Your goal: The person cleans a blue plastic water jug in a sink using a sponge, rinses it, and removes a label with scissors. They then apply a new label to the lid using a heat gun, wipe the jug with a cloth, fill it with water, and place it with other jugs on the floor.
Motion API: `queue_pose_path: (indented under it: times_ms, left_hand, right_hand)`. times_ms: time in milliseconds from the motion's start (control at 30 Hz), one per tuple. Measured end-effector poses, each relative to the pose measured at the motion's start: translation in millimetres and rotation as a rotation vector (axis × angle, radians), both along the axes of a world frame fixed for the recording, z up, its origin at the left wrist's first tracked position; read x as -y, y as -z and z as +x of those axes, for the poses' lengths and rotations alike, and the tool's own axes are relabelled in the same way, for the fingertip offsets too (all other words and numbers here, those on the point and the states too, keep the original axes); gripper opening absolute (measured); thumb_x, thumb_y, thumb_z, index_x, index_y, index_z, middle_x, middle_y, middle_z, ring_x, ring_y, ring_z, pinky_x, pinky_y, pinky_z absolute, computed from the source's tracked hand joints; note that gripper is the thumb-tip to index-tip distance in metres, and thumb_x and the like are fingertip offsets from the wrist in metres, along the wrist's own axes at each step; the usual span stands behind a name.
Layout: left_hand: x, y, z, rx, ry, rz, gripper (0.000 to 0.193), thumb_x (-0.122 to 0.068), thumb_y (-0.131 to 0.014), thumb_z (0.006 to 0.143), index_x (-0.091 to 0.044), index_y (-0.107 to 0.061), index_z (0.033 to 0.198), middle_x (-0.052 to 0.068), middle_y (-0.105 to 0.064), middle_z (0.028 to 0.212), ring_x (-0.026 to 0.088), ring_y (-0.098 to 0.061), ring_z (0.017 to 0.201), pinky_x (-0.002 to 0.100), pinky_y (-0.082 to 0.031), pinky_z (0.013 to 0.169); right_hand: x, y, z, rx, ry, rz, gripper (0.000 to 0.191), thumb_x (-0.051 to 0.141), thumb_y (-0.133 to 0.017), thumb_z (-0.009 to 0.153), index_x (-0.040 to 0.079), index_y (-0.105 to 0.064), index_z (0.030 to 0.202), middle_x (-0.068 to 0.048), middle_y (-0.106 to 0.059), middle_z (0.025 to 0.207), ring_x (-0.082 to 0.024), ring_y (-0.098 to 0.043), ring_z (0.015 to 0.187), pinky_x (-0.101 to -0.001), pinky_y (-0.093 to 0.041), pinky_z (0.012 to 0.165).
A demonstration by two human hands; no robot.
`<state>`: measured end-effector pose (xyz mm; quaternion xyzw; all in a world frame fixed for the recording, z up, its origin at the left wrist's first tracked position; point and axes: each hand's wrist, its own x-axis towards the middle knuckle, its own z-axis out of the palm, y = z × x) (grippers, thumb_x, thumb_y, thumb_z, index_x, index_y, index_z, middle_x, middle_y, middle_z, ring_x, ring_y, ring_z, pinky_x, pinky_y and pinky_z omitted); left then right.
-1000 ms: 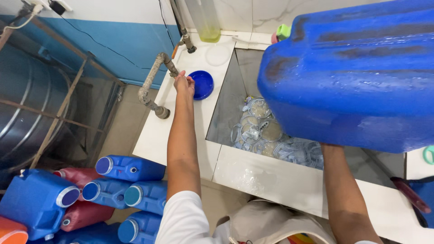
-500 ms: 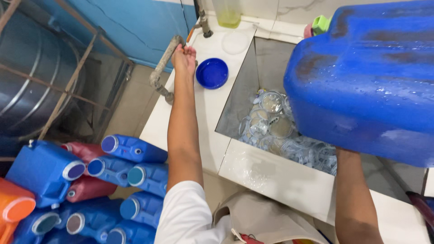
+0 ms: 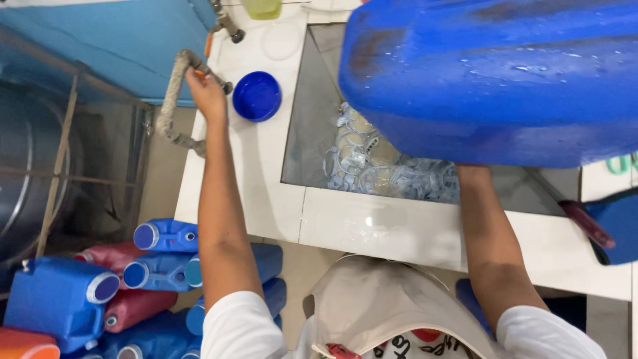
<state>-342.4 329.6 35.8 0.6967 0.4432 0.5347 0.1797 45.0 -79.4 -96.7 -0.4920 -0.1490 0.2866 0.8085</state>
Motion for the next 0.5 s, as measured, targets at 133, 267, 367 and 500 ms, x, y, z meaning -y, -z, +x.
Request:
queue_pose_path:
  times_ms: [133,267,367,500]
  left_hand:
    - [9.2,-13.9,-3.9,-0.202,-0.114,-0.110,0.053,-0.010,-0.063,0.096,0.000,-0.045,0.145,0.020,-0.063,0.122,0.033,-0.063,0.106,0.042,-0.049,0.097]
    - [16.0,-28.8,-0.8,-0.297,-0.155,-0.177,0.050,-0.008,-0.062,0.096,0.001,-0.049,0.143,0.022,-0.054,0.127,0.034,-0.059,0.110,0.042,-0.047,0.100]
    - [16.1,-31.4,0.1,-0.289,-0.128,-0.164,0.050,-0.007,-0.061,0.095,0.006,-0.048,0.142,0.024,-0.046,0.130,0.034,-0.058,0.112,0.041,-0.047,0.103]
    - [15.7,-29.2,-0.7,-0.276,-0.028,-0.072,0.049,-0.004,-0.060,0.096,0.010,-0.047,0.141,0.023,-0.047,0.132,0.035,-0.057,0.120,0.042,-0.045,0.107]
  right_hand:
    - [2.0,-0.7,-3.4,0.000,0.007,0.010,0.031,0.032,-0.063,0.098,0.004,-0.070,0.108,-0.021,-0.069,0.099,-0.037,-0.067,0.091,-0.0473,-0.054,0.078]
    - [0.2,-5.1,-6.6,-0.006,0.013,0.019,0.031,0.033,-0.063,0.099,0.004,-0.069,0.109,-0.020,-0.068,0.100,-0.036,-0.067,0.092,-0.0468,-0.055,0.079]
    - [-3.1,-8.3,-9.2,-0.004,0.007,0.022,0.031,0.033,-0.063,0.099,0.004,-0.069,0.110,-0.020,-0.068,0.101,-0.035,-0.067,0.092,-0.0464,-0.055,0.080]
    - [-6.7,-11.6,-11.2,-0.007,0.003,0.031,0.031,0.033,-0.063,0.099,0.004,-0.069,0.111,-0.019,-0.068,0.102,-0.035,-0.067,0.093,-0.0459,-0.055,0.081]
